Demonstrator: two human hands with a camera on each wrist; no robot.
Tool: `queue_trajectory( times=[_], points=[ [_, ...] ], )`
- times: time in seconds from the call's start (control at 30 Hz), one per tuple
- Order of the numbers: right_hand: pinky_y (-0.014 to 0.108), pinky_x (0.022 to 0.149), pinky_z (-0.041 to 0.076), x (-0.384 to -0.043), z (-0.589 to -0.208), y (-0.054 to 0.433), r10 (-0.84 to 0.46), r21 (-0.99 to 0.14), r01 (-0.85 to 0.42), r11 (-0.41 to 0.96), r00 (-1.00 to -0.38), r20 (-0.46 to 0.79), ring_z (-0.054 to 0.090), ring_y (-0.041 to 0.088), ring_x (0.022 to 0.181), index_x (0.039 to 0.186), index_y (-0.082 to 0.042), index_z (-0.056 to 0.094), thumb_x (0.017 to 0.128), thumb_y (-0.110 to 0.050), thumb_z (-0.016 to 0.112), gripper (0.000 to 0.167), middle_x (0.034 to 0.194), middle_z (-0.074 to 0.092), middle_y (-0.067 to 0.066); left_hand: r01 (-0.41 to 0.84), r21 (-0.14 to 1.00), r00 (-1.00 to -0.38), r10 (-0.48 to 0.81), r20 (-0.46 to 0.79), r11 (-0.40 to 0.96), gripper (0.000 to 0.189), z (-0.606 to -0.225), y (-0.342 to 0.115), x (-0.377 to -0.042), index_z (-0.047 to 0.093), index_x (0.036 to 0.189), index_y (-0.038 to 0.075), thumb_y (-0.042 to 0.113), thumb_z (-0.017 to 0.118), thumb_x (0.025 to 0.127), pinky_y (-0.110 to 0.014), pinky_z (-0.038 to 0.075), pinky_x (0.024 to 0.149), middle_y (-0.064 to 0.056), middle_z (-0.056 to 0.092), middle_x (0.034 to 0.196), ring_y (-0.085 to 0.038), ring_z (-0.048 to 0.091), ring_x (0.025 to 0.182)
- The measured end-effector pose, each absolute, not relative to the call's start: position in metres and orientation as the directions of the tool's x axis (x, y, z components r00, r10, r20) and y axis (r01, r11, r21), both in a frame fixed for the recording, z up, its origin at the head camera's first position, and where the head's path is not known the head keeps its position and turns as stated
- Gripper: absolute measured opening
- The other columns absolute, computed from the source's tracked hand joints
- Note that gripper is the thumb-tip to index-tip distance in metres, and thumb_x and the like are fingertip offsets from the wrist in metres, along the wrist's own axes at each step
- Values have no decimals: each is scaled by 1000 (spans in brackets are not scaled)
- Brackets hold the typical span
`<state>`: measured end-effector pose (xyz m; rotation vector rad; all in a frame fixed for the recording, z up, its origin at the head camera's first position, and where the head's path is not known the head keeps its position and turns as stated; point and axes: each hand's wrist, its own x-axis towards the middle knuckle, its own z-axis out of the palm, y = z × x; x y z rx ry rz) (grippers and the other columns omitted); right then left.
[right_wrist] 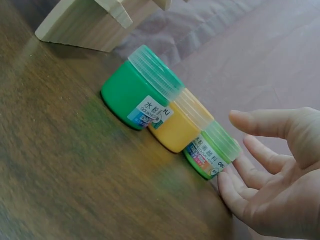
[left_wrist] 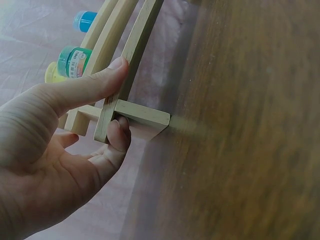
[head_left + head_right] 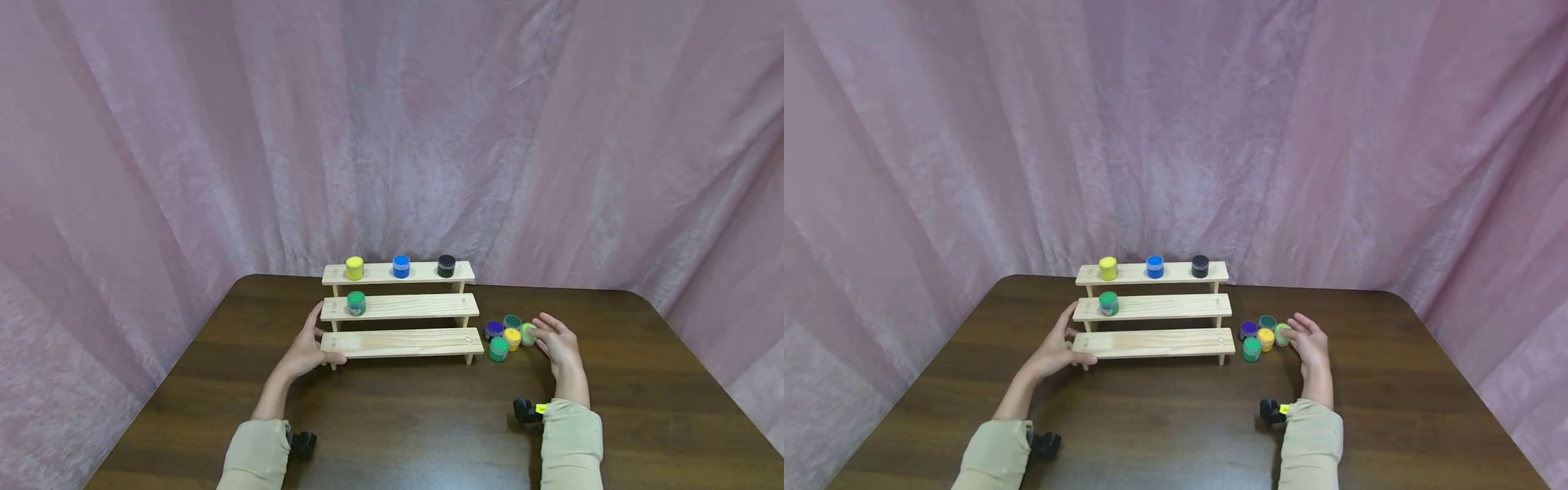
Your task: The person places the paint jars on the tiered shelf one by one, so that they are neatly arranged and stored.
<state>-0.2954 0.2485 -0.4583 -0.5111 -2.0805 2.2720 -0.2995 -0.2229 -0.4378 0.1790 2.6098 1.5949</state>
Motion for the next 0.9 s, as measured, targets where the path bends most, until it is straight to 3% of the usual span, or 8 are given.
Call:
queue_trajectory(
  times=[0.13,0.27,0.33,0.4,0.53,0.63,0.73,0.9],
  points=[
    [34,119,29,-297,-459,250,210,-973,213,-90,-951,-228,54,-16,83,155,-5,22,92,-7,63,75,103,61,-22,57,892,-990,137,-6,449,125,-438,-223,-301,4,158,19,4,87,66,-34,49,57,-26,50,110,-18,54,59],
    [13,97,46,-296,-463,251,197,-973,223,-61,-953,-231,55,-18,82,154,-3,24,92,-5,63,74,136,56,-10,52,892,-990,137,-12,450,125,-440,-224,-301,4,158,19,5,87,66,-33,49,57,-25,50,110,-18,54,59],
    [5,82,46,-296,-465,251,191,-973,225,-49,-954,-230,55,-18,81,154,-2,24,91,-5,64,74,144,50,-5,45,892,-991,135,-18,450,125,-440,-224,-302,5,158,20,5,88,65,-32,48,57,-25,50,109,-18,54,60],
    [3,79,46,-295,-467,251,183,-974,222,-49,-957,-227,55,-19,81,154,-2,23,91,-4,64,75,150,43,4,45,890,-990,138,-20,455,125,-441,-224,-301,5,158,19,5,88,65,-32,48,57,-25,49,110,-19,54,60],
    [4,79,46,-295,-466,250,174,-976,209,-57,-961,-216,55,-18,82,153,0,23,90,-1,63,75,147,48,2,41,888,-991,133,-23,458,124,-441,-224,-301,5,158,19,4,87,65,-31,47,57,-25,49,110,-19,54,60],
    [4,78,46,-294,-465,249,180,-978,199,-58,-962,-206,56,-18,81,153,2,24,89,2,62,74,125,63,-13,41,888,-991,132,-22,458,124,-441,-224,-301,5,158,19,3,86,66,-30,47,57,-25,49,110,-19,54,60],
    [4,76,46,-294,-464,249,186,-981,193,-27,-963,-195,55,-17,81,151,4,27,87,4,63,74,104,65,-20,46,885,-991,133,-18,463,125,-440,-224,-301,4,158,18,3,86,66,-30,47,56,-25,49,110,-18,54,59],
    [3,76,42,-294,-464,248,210,-974,218,67,-957,-200,52,-17,81,149,2,34,87,-3,66,70,110,65,-18,52,882,-991,131,-11,469,126,-440,-223,-301,4,158,18,4,87,65,-31,47,56,-25,49,110,-18,53,59]
  ],
)
